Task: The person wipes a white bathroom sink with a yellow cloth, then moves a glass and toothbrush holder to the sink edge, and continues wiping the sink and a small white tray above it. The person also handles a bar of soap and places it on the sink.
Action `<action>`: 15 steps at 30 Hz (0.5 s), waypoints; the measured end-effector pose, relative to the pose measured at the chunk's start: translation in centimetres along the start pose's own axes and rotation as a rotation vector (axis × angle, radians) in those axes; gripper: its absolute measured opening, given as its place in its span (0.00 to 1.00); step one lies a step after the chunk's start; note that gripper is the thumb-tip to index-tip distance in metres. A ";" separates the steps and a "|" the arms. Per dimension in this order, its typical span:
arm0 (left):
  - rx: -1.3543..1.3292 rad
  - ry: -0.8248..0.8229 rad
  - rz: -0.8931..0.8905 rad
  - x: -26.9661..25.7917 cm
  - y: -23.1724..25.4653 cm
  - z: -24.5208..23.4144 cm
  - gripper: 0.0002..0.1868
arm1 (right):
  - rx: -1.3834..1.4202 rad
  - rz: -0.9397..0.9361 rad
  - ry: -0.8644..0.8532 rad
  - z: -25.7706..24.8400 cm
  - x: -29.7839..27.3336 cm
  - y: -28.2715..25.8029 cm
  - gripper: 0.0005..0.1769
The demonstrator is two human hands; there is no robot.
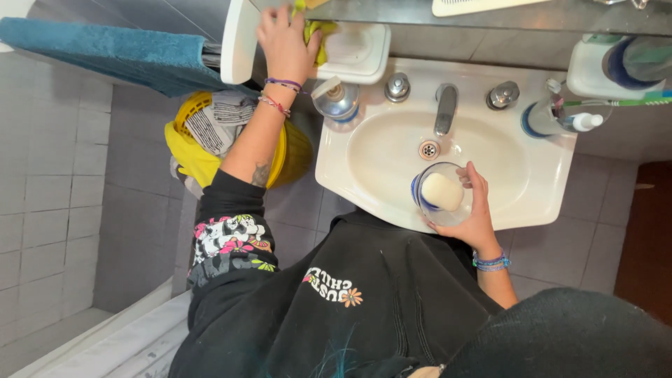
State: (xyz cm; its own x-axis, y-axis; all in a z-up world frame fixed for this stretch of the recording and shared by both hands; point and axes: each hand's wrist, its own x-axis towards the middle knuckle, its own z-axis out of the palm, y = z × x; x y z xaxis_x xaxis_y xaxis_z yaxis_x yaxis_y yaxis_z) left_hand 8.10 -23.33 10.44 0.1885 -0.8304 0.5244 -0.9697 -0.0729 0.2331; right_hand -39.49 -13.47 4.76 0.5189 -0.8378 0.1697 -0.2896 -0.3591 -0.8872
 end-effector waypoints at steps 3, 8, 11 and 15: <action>0.177 -0.057 -0.043 0.1 0.6 2.0 0.16 | 0.014 0.031 0.000 -0.6 -0.3 0.6 0.77; -0.061 -0.194 -0.358 0.0 0.6 8.4 0.10 | 0.001 0.025 0.016 -0.9 -0.4 1.4 0.77; -0.203 -0.067 -0.370 -0.4 2.0 8.6 0.10 | 0.042 0.018 0.037 -0.9 -0.4 1.9 0.77; 0.019 -0.060 0.056 -0.1 3.8 8.1 0.12 | 0.031 0.008 0.036 -1.2 -0.1 1.7 0.77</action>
State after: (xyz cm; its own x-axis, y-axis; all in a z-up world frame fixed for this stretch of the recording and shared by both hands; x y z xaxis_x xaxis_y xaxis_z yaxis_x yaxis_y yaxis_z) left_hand 3.09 -27.97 4.66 0.1249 -0.8652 0.4856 -0.9814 -0.0358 0.1886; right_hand -40.99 -14.48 3.71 0.4875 -0.8549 0.1774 -0.2681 -0.3400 -0.9014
